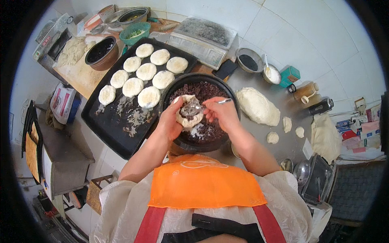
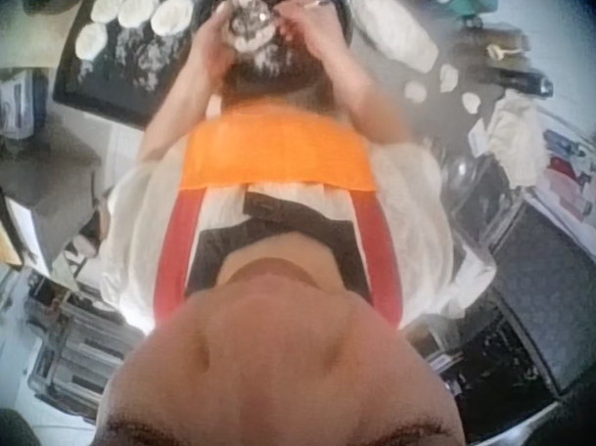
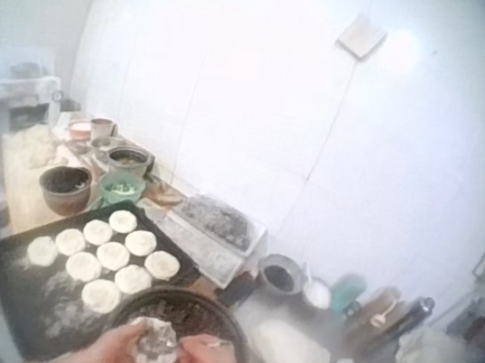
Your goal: The person weighs bags of dough on a scale, then fills flattened dough pieces with a dark paste using a spoon and arranges the buns on a baking tray.
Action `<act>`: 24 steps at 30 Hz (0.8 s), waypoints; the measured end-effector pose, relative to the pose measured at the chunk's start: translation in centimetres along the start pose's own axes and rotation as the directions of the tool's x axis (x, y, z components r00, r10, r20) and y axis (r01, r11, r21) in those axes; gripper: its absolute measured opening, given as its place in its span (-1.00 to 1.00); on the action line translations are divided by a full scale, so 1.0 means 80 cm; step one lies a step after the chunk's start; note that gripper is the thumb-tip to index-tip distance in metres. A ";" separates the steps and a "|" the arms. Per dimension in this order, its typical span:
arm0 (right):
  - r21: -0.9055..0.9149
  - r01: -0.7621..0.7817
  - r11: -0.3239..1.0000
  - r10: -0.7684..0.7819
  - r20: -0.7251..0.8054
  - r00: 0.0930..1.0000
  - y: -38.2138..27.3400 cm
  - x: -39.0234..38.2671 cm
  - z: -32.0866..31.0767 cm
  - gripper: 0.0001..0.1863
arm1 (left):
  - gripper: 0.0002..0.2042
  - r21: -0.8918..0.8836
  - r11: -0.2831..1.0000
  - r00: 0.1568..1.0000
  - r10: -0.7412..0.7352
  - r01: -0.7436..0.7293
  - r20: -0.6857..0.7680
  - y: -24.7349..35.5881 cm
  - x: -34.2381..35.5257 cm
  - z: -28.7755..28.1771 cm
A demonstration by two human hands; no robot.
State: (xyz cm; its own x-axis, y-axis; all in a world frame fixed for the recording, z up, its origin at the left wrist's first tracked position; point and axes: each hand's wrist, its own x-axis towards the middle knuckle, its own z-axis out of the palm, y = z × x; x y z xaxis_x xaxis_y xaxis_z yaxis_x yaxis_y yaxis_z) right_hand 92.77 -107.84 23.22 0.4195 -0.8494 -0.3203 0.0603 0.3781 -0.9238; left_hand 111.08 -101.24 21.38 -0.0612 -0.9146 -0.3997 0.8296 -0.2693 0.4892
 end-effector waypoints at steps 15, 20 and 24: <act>-0.242 -0.043 0.969 -0.013 -0.227 0.974 0.023 0.014 0.043 -0.83 | -0.63 0.160 0.907 0.899 0.412 -0.389 -0.151 0.082 0.002 -0.021; -0.058 -0.095 0.994 0.083 -0.172 0.981 0.039 0.034 0.039 -0.87 | -0.59 0.138 0.906 0.869 0.424 -0.401 -0.256 0.087 -0.019 -0.036; 0.081 -0.089 0.993 0.100 -0.148 0.984 0.037 0.028 0.020 -0.86 | -0.61 0.093 0.943 0.905 0.333 -0.320 -0.264 0.084 -0.041 -0.024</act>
State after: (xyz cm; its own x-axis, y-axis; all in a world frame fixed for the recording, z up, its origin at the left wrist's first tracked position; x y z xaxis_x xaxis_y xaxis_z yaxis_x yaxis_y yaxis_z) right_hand 95.36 -108.00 20.13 0.2849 -0.8524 -0.4385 0.0965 0.4807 -0.8716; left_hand 117.95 -99.43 24.48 0.3672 -0.8380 -0.4037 0.7504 0.0104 0.6610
